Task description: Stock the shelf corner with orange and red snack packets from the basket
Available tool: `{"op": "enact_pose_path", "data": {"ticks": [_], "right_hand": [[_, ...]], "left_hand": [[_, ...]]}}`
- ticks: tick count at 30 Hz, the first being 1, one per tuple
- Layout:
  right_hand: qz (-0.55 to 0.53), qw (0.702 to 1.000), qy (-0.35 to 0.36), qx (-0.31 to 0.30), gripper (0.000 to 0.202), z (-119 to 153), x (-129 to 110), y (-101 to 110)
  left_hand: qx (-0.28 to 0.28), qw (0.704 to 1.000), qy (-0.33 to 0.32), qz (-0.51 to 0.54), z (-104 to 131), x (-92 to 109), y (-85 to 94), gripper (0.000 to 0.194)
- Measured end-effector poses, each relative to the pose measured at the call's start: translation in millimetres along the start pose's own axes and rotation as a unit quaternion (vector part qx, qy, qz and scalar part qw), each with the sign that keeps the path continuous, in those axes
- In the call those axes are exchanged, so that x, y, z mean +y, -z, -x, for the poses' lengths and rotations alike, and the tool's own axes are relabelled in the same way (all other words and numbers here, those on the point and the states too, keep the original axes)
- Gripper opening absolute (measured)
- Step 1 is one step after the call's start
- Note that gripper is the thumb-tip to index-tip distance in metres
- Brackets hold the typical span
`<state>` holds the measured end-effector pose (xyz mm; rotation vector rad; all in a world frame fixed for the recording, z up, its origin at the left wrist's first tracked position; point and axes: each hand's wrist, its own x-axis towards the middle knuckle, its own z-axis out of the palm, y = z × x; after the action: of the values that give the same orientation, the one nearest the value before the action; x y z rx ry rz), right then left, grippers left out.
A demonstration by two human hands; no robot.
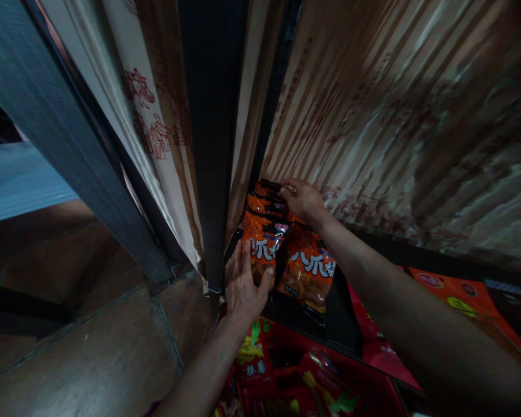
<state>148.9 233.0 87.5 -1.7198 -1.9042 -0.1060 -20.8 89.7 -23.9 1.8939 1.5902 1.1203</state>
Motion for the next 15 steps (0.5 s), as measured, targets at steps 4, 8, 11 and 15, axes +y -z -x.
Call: {"op": "enact_pose_path", "data": {"ticks": [4,8,11,15], "right_hand": [[0.099,0.991,-0.068,-0.062,0.035,-19,21,-6],[0.11,0.986,-0.075,-0.1,0.031,-25,29,-11],[0.114,0.986,-0.067,-0.098,0.031,-26,30,-13],[0.122,0.987,-0.07,-0.082,0.033,-30,31,-16]], "left_hand": [[0.005,1.0,0.009,-0.01,0,-2,-4.3,0.065],[0.013,1.0,0.006,-0.013,0,-3,-5.7,0.064],[0.012,1.0,0.007,-0.008,0,-2,-4.9,0.064],[0.008,1.0,0.005,-0.005,-1,0,-3.5,0.064]]}}
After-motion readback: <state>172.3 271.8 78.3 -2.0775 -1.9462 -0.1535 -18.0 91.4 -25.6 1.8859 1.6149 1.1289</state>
